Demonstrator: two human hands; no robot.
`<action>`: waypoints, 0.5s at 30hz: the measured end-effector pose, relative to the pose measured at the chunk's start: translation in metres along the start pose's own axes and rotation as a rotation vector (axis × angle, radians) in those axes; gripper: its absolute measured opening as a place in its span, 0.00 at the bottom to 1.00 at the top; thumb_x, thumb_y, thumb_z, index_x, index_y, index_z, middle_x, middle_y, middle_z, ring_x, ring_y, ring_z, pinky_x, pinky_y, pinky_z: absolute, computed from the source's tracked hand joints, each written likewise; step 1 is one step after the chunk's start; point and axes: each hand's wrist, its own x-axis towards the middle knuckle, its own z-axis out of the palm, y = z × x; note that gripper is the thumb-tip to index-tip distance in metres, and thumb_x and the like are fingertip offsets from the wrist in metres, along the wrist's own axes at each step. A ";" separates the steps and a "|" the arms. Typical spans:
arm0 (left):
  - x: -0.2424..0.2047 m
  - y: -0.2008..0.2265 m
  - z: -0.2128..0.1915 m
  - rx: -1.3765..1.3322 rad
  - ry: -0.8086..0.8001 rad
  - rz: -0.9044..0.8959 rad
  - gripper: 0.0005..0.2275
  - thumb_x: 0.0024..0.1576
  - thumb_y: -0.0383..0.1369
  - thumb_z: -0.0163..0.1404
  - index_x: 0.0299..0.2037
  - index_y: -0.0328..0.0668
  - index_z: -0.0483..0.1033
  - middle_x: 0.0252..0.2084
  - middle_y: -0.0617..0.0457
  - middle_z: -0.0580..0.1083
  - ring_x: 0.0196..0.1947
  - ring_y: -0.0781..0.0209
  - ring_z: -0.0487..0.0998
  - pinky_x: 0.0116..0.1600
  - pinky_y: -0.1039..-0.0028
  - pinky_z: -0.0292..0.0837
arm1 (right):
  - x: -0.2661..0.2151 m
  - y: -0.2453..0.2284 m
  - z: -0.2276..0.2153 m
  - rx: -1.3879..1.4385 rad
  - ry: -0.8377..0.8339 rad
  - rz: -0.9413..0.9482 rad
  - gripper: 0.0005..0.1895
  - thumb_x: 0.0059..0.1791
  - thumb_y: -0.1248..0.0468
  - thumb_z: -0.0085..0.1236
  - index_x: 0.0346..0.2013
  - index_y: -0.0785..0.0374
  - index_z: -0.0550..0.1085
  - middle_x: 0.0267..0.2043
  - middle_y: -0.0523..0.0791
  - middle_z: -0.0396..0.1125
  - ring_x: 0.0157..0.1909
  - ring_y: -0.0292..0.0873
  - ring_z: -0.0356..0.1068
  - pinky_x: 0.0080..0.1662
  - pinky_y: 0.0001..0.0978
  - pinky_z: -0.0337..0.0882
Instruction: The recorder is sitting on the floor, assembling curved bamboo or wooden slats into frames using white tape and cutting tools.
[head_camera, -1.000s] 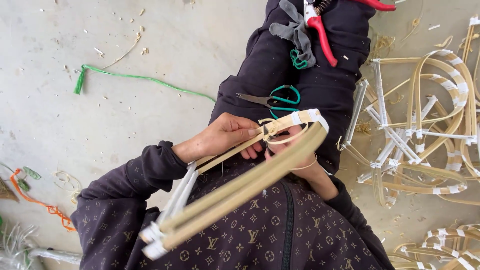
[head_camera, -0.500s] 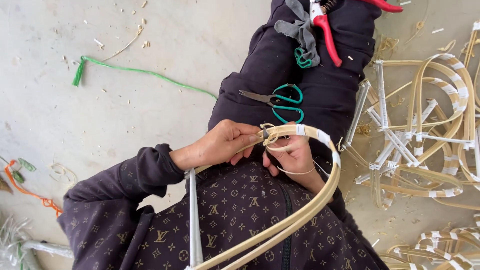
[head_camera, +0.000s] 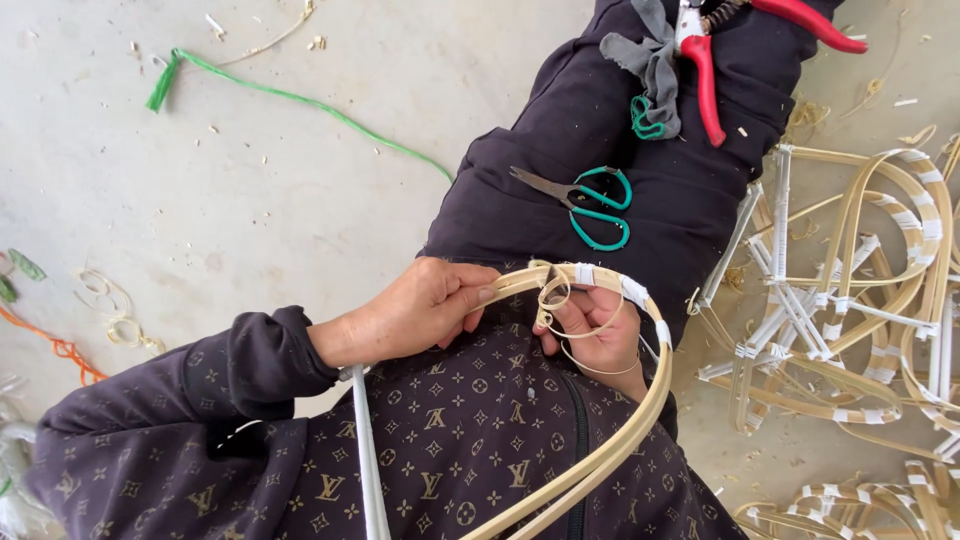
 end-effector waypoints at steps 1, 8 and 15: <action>-0.003 -0.002 0.000 -0.004 0.004 0.002 0.12 0.65 0.32 0.42 0.49 0.43 0.80 0.19 0.60 0.70 0.14 0.75 0.68 0.21 0.79 0.67 | 0.000 0.001 0.000 -0.004 -0.005 0.001 0.13 0.57 0.67 0.50 0.52 0.75 0.69 0.31 0.48 0.72 0.25 0.35 0.68 0.29 0.23 0.68; -0.008 -0.014 0.003 -0.072 -0.001 0.003 0.12 0.66 0.32 0.42 0.45 0.37 0.81 0.21 0.60 0.71 0.16 0.75 0.68 0.22 0.80 0.67 | -0.001 0.016 -0.005 -0.272 0.008 -0.303 0.13 0.58 0.69 0.51 0.55 0.75 0.70 0.34 0.47 0.74 0.26 0.33 0.71 0.28 0.20 0.69; -0.008 -0.024 0.013 -0.193 -0.006 0.006 0.13 0.68 0.33 0.41 0.43 0.34 0.79 0.23 0.60 0.71 0.17 0.75 0.68 0.24 0.81 0.66 | -0.003 -0.006 0.007 -0.284 0.054 -0.252 0.14 0.57 0.69 0.50 0.56 0.74 0.70 0.34 0.45 0.74 0.26 0.31 0.70 0.29 0.20 0.70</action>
